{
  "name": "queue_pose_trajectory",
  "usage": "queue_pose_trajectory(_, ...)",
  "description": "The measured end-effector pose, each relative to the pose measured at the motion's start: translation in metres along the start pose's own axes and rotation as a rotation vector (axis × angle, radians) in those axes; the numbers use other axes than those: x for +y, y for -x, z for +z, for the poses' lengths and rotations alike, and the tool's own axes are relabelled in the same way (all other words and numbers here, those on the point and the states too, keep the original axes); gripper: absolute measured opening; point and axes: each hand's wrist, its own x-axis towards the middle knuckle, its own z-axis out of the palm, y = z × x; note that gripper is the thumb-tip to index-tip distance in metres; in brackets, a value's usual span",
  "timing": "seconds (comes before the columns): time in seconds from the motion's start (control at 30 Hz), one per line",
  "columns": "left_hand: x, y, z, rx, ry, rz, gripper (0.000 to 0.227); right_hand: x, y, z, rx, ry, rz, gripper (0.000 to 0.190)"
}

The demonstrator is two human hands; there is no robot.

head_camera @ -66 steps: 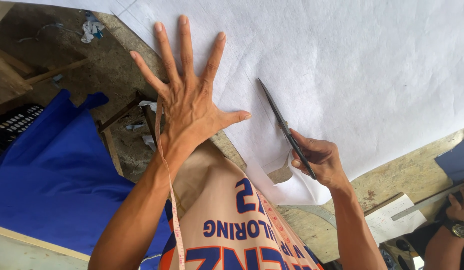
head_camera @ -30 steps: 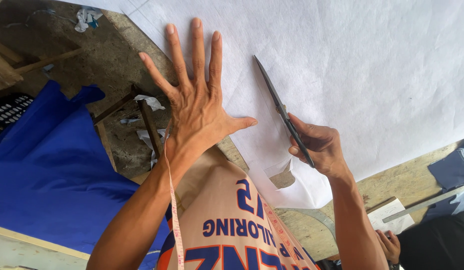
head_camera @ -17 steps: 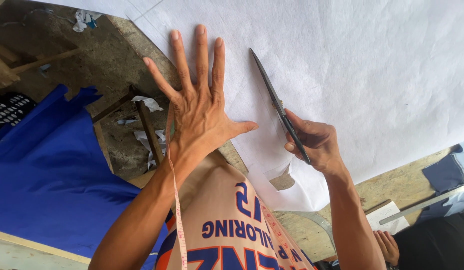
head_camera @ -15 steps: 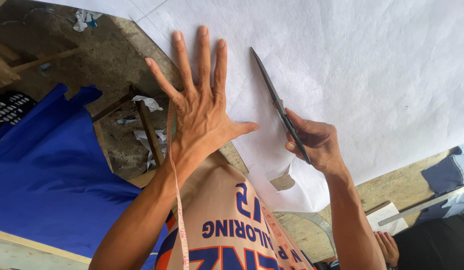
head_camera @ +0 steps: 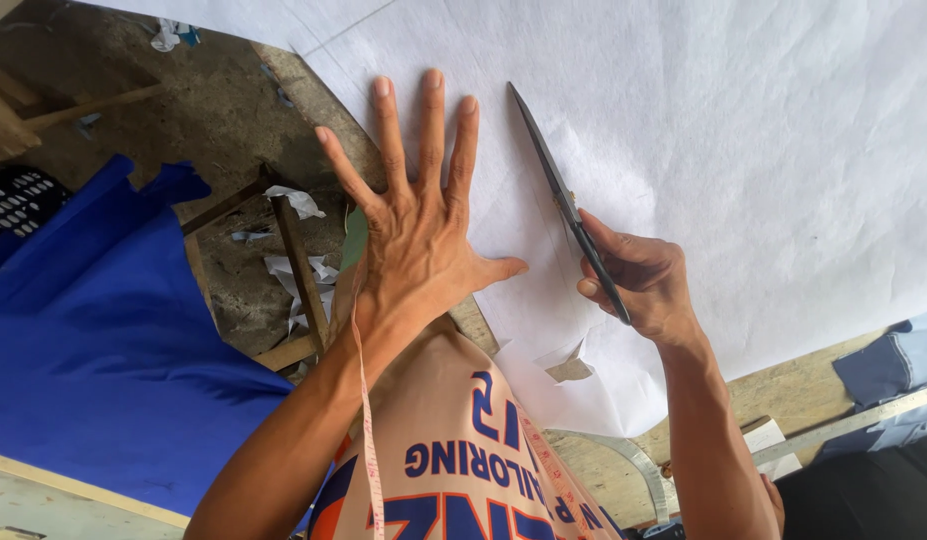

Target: The person uses shears to cut a large piece of white fabric laid out on a wooden table. They follow drawn lines on the material, carefully maneuvering the scissors to separate the pattern pieces from the main sheet.

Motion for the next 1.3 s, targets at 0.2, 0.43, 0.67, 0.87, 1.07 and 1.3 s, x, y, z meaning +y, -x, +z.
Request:
queue_pose_trajectory(0.2,-0.001,-0.003,0.003,-0.021,0.011,-0.018,0.153,-0.004,-0.011,0.001,-0.016,0.023,-0.037,0.065)
queue_pose_trajectory(0.43,-0.002,-0.001,0.004,0.017,-0.001,-0.006,0.15,-0.015,-0.023,0.006,-0.019,-0.015,-0.007,0.066)
queue_pose_trajectory(0.67,-0.003,-0.003,0.009,0.045,-0.007,0.006,0.148,-0.023,-0.032,0.005,-0.022,0.024,-0.006,0.066)
queue_pose_trajectory(0.87,-0.004,-0.004,0.012,0.034,0.009,-0.001,0.148,-0.031,-0.043,0.006,-0.036,0.05,-0.007,0.068)
queue_pose_trajectory(1.07,-0.006,-0.004,0.014,0.064,0.002,0.009,0.146,-0.034,-0.053,0.004,-0.062,0.062,-0.02,0.069)
queue_pose_trajectory(1.3,-0.008,-0.004,0.018,0.103,-0.049,0.003,0.146,-0.049,-0.069,0.009,-0.08,0.051,-0.009,0.067)
